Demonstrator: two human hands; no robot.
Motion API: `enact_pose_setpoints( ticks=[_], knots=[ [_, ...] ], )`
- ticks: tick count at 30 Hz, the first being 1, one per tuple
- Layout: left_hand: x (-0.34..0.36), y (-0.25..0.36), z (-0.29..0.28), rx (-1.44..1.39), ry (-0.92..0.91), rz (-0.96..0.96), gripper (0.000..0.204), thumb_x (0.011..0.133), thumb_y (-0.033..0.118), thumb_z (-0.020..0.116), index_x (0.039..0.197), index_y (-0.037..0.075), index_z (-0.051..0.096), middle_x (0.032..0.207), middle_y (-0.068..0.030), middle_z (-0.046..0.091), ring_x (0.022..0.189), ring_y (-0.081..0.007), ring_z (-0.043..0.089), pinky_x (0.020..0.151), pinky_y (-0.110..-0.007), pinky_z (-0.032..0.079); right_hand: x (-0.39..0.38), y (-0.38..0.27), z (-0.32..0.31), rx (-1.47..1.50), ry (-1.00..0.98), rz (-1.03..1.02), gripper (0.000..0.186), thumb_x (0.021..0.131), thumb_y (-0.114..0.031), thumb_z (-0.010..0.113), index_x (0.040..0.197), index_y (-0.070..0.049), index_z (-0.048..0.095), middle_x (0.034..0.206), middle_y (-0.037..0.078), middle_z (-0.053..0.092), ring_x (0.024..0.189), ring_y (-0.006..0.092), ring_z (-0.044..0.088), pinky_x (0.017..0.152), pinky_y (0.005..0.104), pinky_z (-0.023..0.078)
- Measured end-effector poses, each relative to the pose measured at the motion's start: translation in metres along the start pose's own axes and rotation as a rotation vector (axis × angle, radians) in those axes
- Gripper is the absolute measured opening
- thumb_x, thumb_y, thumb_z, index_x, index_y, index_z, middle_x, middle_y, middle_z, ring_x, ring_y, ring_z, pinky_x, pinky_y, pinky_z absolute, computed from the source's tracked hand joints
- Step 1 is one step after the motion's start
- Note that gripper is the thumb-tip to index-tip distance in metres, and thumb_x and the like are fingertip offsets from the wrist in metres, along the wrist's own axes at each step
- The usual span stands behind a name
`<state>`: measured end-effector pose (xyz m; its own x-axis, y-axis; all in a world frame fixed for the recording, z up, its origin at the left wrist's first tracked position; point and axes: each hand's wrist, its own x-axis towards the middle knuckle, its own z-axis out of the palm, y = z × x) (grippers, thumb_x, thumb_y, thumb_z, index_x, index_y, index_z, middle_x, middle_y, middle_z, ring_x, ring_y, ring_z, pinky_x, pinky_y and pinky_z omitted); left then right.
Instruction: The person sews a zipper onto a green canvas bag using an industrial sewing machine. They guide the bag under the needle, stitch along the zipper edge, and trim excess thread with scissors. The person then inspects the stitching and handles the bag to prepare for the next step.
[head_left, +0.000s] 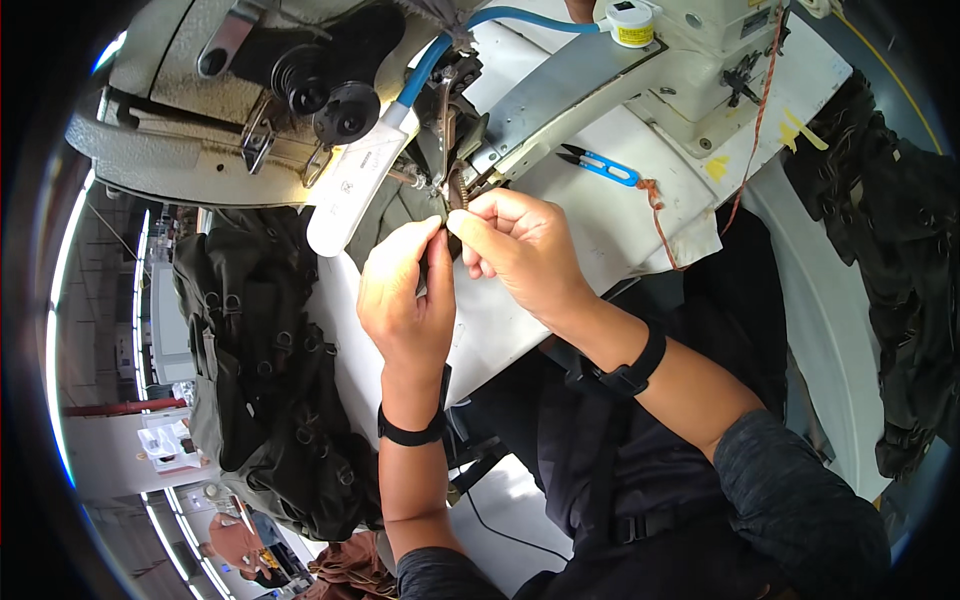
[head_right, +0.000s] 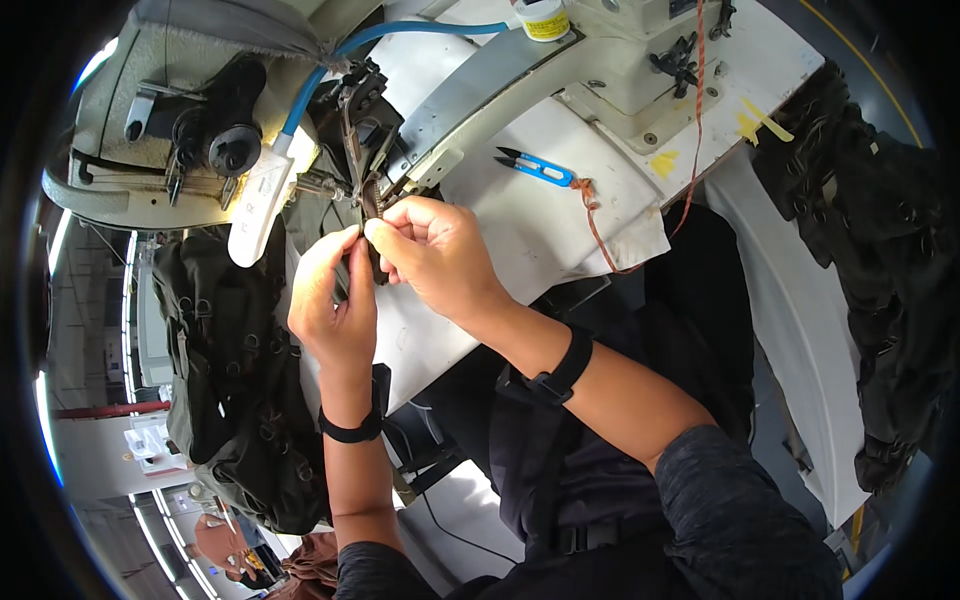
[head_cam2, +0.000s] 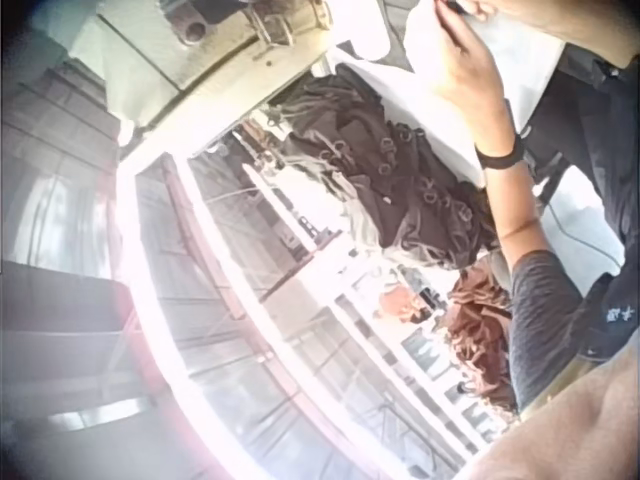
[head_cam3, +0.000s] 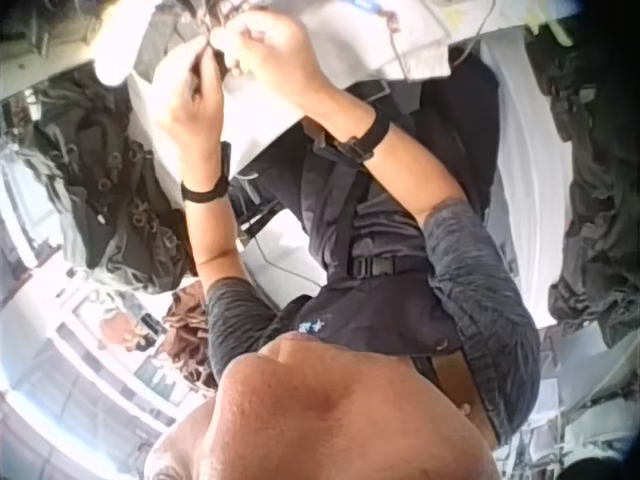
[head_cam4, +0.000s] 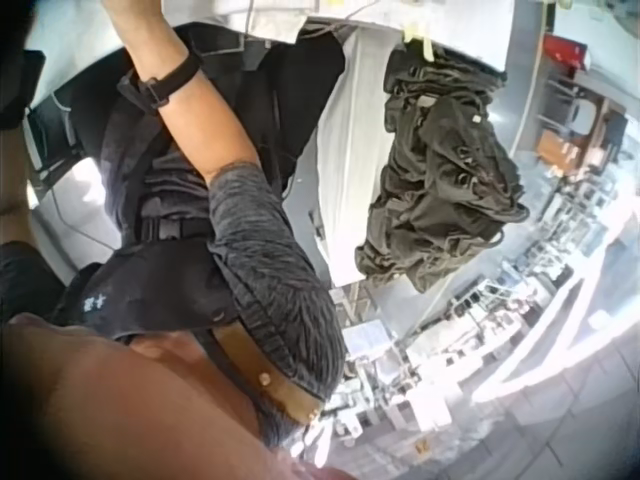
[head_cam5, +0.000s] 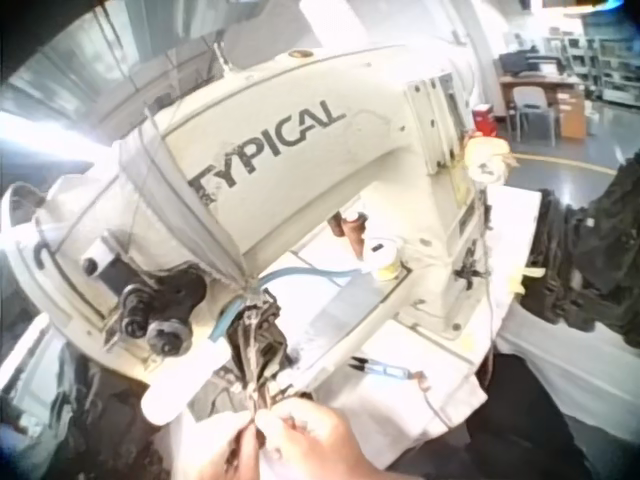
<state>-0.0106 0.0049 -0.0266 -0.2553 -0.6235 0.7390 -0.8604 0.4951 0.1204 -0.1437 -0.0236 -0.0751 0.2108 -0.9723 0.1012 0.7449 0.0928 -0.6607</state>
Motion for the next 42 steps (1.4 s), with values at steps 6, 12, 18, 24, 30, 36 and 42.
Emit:
enact_pose_setpoints(
  ticks=[6,12,18,24,30,36,42],
  knots=[
    [-0.004,-0.003,0.009,-0.002,0.105,0.056,0.03,0.078,-0.009,0.081,0.105,0.004,0.077,0.097,-0.0097,0.074,0.086,-0.024,0.072,0.076,-0.033,0.056,-0.001,0.002,-0.002,-0.016,-0.01,0.003,0.015,0.101,-0.014,0.069,0.097,0.001,0.072,0.074,0.002,0.068,0.062,0.0052,0.058,0.058,0.0218,0.049],
    [-0.005,0.0,0.007,0.049,0.085,0.031,0.03,0.078,-0.007,0.081,0.106,0.005,0.077,0.098,-0.0087,0.074,0.087,-0.0241,0.071,0.078,-0.034,0.055,-0.001,0.001,-0.005,-0.046,-0.032,0.006,0.019,0.102,-0.016,0.068,0.099,0.001,0.075,0.074,0.002,0.068,0.062,0.0047,0.057,0.057,0.021,0.049],
    [-0.005,0.003,0.004,0.044,0.043,0.013,0.032,0.08,-0.004,0.081,0.11,0.006,0.076,0.104,-0.0079,0.073,0.092,-0.0238,0.071,0.08,-0.035,0.054,-0.004,-0.008,-0.008,-0.047,-0.045,0.045,0.021,0.103,-0.016,0.064,0.1,0.001,0.076,0.074,0.002,0.068,0.06,0.0055,0.055,0.056,0.0221,0.047],
    [-0.008,0.006,0.009,0.102,0.078,-0.013,0.035,0.079,-0.004,0.081,0.112,0.007,0.075,0.108,-0.0074,0.072,0.095,-0.0245,0.07,0.082,-0.036,0.054,-0.006,-0.016,-0.005,-0.046,-0.064,0.104,0.022,0.103,-0.016,0.063,0.099,0.001,0.076,0.073,0.002,0.067,0.058,0.0052,0.053,0.055,0.022,0.046],
    [-0.006,-0.003,0.005,0.139,0.076,0.05,0.038,0.076,-0.005,0.082,0.11,0.008,0.075,0.106,-0.0042,0.072,0.095,-0.0232,0.07,0.083,-0.036,0.053,-0.003,-0.029,0.001,-0.113,-0.042,0.133,0.023,0.102,-0.018,0.065,0.093,0.0,0.075,0.07,0.002,0.065,0.057,0.005,0.053,0.054,0.0217,0.046],
    [0.001,-0.007,-0.003,0.136,0.025,0.149,0.036,0.076,-0.006,0.082,0.108,0.008,0.076,0.105,-0.0035,0.072,0.092,-0.0212,0.068,0.08,-0.034,0.052,0.006,-0.031,0.005,-0.204,0.067,0.094,0.019,0.099,-0.018,0.071,0.091,-0.002,0.072,0.068,0.001,0.063,0.055,0.005,0.051,0.053,0.0226,0.045],
    [-0.001,-0.008,-0.001,0.088,0.03,0.124,0.038,0.074,-0.007,0.081,0.108,0.007,0.076,0.105,-0.004,0.072,0.093,-0.022,0.068,0.082,-0.035,0.052,0.0,-0.018,0.004,-0.139,0.128,0.047,0.02,0.098,-0.019,0.071,0.092,0.0,0.071,0.069,0.001,0.065,0.057,0.0054,0.057,0.053,0.0215,0.046]
  ],
)
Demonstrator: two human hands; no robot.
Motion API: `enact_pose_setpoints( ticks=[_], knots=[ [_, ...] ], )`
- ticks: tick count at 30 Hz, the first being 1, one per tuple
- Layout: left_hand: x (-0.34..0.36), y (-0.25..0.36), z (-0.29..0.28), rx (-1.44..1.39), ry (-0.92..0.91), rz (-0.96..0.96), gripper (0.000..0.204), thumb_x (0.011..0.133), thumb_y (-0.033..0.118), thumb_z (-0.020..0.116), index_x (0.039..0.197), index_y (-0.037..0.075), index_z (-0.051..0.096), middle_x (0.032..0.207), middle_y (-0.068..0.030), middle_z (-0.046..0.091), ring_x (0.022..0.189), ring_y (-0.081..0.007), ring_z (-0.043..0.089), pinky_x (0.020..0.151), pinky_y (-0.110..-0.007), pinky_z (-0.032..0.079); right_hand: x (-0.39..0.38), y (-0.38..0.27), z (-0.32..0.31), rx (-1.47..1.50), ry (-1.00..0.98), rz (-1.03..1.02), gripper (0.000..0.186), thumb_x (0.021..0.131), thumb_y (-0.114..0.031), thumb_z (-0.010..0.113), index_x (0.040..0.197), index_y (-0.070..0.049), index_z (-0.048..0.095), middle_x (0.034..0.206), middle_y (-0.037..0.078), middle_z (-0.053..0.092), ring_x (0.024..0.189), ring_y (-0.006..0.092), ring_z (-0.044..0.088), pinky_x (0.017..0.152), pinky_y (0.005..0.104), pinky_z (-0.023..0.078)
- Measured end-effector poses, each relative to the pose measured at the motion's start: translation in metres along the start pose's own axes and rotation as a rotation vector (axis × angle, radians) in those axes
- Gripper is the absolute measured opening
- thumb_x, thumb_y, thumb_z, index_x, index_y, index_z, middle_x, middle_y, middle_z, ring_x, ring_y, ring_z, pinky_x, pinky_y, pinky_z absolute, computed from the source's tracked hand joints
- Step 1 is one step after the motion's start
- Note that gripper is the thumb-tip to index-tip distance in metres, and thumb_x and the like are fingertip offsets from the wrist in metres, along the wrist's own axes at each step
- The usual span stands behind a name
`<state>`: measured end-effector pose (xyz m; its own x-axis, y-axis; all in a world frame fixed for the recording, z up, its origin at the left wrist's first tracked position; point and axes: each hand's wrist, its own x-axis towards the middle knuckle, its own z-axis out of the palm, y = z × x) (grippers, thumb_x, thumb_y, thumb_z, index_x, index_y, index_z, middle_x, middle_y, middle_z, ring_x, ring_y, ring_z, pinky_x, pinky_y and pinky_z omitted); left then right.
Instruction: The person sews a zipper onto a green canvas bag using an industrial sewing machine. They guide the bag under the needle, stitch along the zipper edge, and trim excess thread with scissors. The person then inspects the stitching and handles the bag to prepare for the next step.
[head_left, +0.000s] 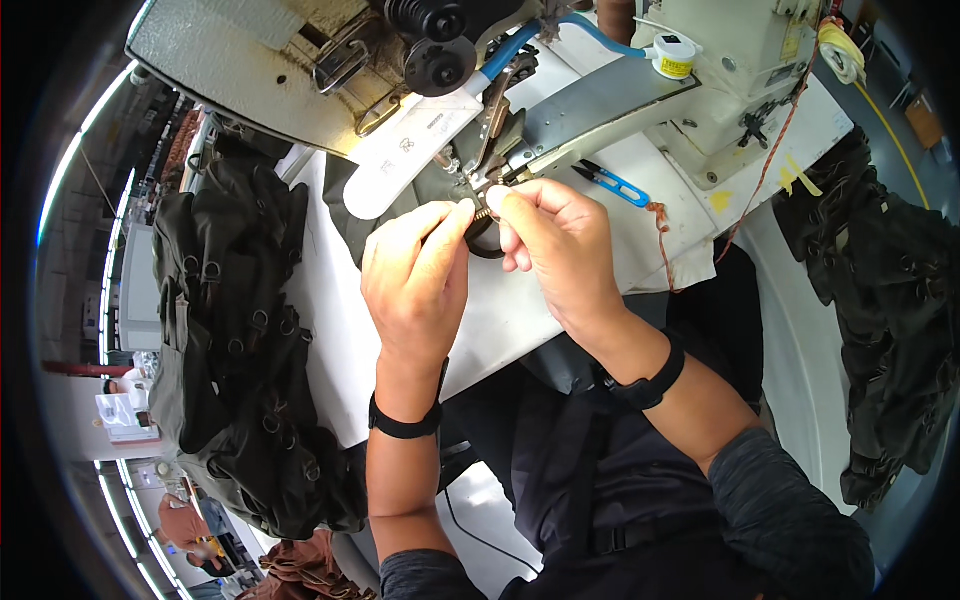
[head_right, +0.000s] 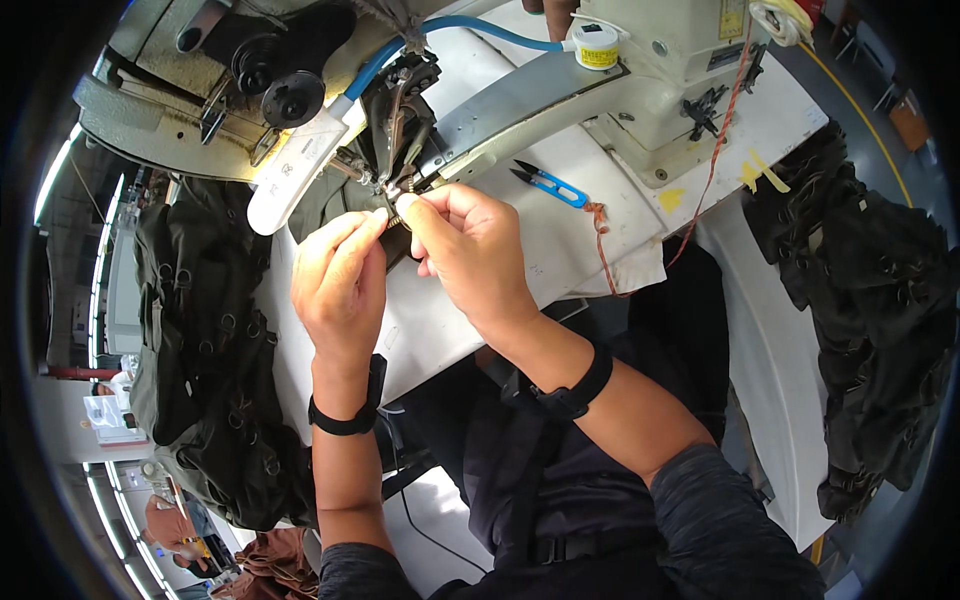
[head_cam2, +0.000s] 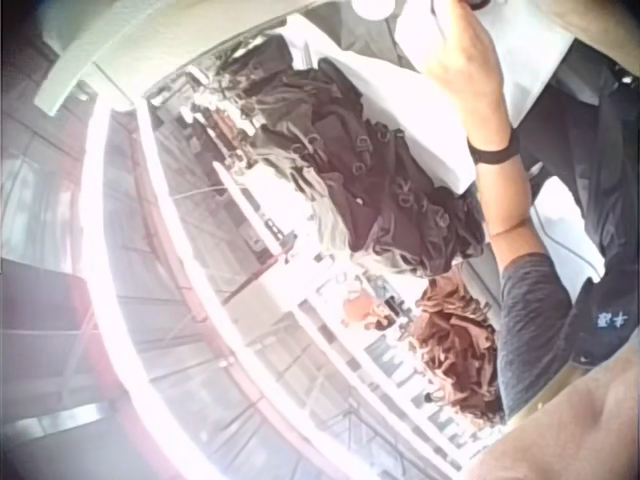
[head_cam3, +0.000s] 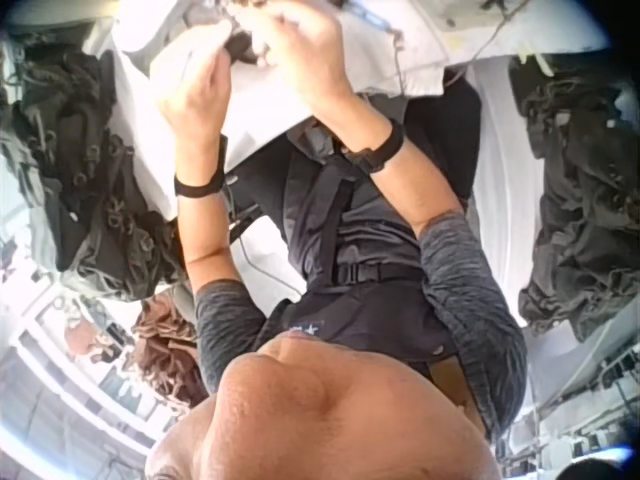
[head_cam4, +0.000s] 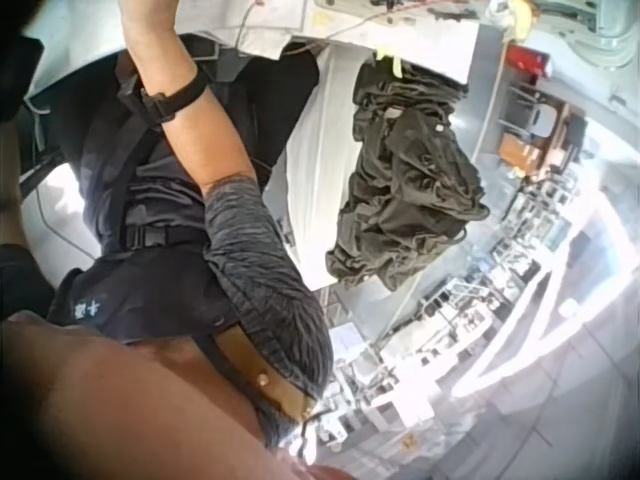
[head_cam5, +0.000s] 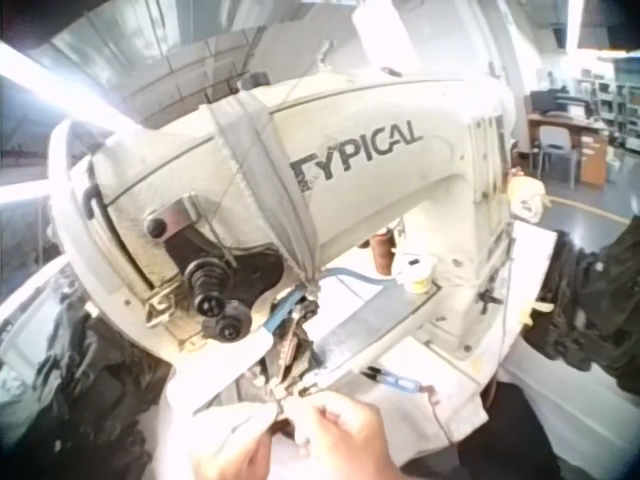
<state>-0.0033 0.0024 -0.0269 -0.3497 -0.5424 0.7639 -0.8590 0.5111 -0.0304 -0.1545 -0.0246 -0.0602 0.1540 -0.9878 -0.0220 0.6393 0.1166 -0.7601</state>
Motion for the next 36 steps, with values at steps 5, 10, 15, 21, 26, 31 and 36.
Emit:
enact_pose_setpoints(
  ticks=[5,10,15,21,26,31,36],
  knots=[
    [0.0,-0.001,0.003,-0.03,0.007,-0.003,0.039,0.073,-0.008,0.08,0.109,0.007,0.076,0.105,-0.0046,0.072,0.093,-0.0231,0.069,0.081,-0.035,0.052,0.003,-0.008,-0.004,-0.07,-0.067,0.031,0.023,0.099,-0.021,0.071,0.092,0.0,0.072,0.07,0.002,0.066,0.057,0.0057,0.057,0.053,0.0208,0.046],
    [-0.004,-0.007,0.001,-0.017,0.059,0.044,0.039,0.074,-0.008,0.081,0.109,0.007,0.076,0.105,-0.0051,0.072,0.093,-0.0238,0.07,0.08,-0.035,0.053,0.006,-0.017,0.0,-0.258,-0.185,0.057,0.025,0.099,-0.022,0.07,0.091,0.001,0.074,0.073,0.004,0.07,0.06,0.006,0.058,0.055,0.0204,0.046],
    [-0.004,-0.005,0.0,-0.037,0.078,-0.015,0.034,0.076,-0.009,0.079,0.106,0.006,0.075,0.103,-0.006,0.074,0.092,-0.0242,0.07,0.08,-0.035,0.055,0.006,-0.01,-0.003,-0.059,-0.237,0.078,0.02,0.101,-0.016,0.068,0.093,0.001,0.073,0.083,0.006,0.073,0.062,0.007,0.06,0.06,0.0227,0.05],
    [0.002,-0.004,-0.004,-0.086,0.051,-0.053,0.033,0.076,-0.01,0.078,0.106,0.005,0.074,0.102,-0.0072,0.075,0.09,-0.0256,0.07,0.08,-0.036,0.056,0.01,0.0,-0.008,-0.08,-0.299,-0.012,0.014,0.1,-0.01,0.068,0.101,0.003,0.072,0.089,0.006,0.075,0.067,0.0054,0.061,0.062,0.0217,0.052],
    [0.007,-0.007,-0.007,-0.149,0.022,-0.06,0.034,0.077,-0.01,0.078,0.107,0.005,0.074,0.101,-0.0085,0.075,0.088,-0.0268,0.07,0.078,-0.037,0.056,0.012,-0.001,-0.009,-0.117,-0.335,-0.064,0.012,0.1,-0.008,0.068,0.103,0.003,0.072,0.091,0.006,0.075,0.069,0.0052,0.062,0.063,0.0214,0.052],
    [0.012,-0.006,-0.015,-0.249,-0.083,-0.204,0.03,0.079,-0.008,0.075,0.106,0.004,0.076,0.099,-0.0104,0.075,0.087,-0.0285,0.069,0.079,-0.037,0.056,0.016,-0.002,-0.014,-0.255,-0.328,-0.116,0.012,0.1,-0.006,0.069,0.108,0.002,0.071,0.088,0.006,0.074,0.067,0.006,0.061,0.063,0.0223,0.052],
    [0.015,-0.004,-0.016,-0.246,-0.088,-0.219,0.028,0.08,-0.007,0.074,0.106,0.003,0.076,0.098,-0.0113,0.075,0.087,-0.0294,0.07,0.08,-0.037,0.056,0.014,-0.001,-0.009,-0.176,-0.318,-0.103,0.009,0.099,-0.007,0.071,0.101,0.001,0.069,0.084,0.001,0.071,0.072,0.0031,0.062,0.063,0.021,0.051]
  ],
)
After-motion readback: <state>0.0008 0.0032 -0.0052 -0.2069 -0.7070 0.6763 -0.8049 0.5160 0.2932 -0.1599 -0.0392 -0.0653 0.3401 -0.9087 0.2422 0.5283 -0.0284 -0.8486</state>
